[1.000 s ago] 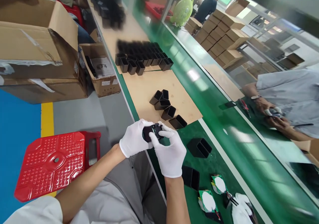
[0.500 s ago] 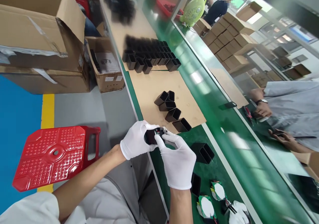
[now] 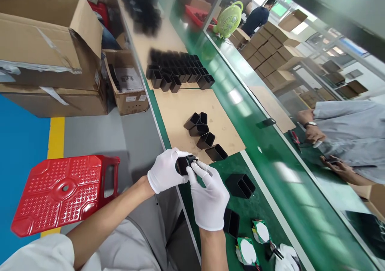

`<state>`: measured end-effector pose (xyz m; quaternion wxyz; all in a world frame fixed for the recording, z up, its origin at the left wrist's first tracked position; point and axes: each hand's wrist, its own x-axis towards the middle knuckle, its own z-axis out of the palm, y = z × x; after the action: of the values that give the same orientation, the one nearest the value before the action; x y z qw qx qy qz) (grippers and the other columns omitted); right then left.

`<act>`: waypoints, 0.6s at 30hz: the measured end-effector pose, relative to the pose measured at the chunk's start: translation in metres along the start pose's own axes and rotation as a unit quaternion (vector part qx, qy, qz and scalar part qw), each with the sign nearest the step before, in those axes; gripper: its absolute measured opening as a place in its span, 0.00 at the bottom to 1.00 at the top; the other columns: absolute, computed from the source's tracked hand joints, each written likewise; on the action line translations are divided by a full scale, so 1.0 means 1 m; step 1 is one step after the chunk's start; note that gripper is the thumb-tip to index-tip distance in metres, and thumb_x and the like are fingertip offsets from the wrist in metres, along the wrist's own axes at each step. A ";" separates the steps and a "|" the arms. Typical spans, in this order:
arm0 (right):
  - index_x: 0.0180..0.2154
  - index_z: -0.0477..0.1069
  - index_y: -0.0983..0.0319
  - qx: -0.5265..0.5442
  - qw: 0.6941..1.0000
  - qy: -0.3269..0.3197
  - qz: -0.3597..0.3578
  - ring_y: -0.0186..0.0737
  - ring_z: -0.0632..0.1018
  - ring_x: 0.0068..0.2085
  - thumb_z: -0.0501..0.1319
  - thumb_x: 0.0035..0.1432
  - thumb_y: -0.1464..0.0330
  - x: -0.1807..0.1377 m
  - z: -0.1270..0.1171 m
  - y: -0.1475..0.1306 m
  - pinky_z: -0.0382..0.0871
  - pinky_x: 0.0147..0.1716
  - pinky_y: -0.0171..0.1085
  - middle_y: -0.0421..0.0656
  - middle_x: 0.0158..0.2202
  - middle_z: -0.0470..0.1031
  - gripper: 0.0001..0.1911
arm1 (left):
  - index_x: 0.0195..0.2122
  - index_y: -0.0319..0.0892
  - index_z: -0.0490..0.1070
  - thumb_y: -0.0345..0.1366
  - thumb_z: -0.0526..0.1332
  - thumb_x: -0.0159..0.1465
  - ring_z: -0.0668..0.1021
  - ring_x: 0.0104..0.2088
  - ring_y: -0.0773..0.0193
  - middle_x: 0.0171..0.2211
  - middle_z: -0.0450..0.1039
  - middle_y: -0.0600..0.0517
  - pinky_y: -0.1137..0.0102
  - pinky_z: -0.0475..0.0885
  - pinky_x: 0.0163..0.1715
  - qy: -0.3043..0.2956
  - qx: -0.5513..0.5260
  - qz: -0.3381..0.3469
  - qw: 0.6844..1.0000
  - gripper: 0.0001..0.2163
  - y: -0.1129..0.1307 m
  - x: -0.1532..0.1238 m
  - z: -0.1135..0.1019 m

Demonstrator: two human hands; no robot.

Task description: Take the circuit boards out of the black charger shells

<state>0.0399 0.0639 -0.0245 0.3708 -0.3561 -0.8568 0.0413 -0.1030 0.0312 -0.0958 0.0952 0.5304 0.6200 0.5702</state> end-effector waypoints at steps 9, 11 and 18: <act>0.49 0.85 0.60 -0.055 0.997 0.035 -0.029 0.45 0.88 0.43 0.68 0.72 0.70 -0.005 0.015 -0.002 0.87 0.42 0.40 0.51 0.46 0.87 0.08 | 0.53 0.47 0.76 0.39 0.72 0.61 0.88 0.40 0.55 0.42 0.85 0.50 0.61 0.86 0.45 0.007 0.019 0.009 1.000 0.19 0.001 -0.001 0.000; 0.49 0.85 0.60 -0.067 0.996 0.031 -0.042 0.46 0.88 0.43 0.67 0.72 0.71 -0.005 0.017 -0.001 0.87 0.41 0.41 0.51 0.45 0.87 0.08 | 0.52 0.47 0.77 0.39 0.72 0.61 0.88 0.40 0.55 0.41 0.85 0.50 0.62 0.86 0.44 0.007 0.022 0.007 1.000 0.18 0.002 -0.001 0.000; 0.55 0.81 0.61 -0.087 0.989 0.009 -0.117 0.50 0.87 0.46 0.67 0.73 0.69 -0.005 0.011 0.002 0.87 0.45 0.47 0.52 0.47 0.88 0.12 | 0.50 0.46 0.78 0.35 0.70 0.59 0.89 0.40 0.56 0.41 0.87 0.50 0.63 0.86 0.43 0.011 0.017 0.016 1.000 0.17 0.007 0.004 -0.005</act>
<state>0.0358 0.0639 -0.0365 0.3486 -0.2842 -0.8895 -0.0804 -0.1051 0.0296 -0.0867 0.0701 0.5358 0.6217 0.5671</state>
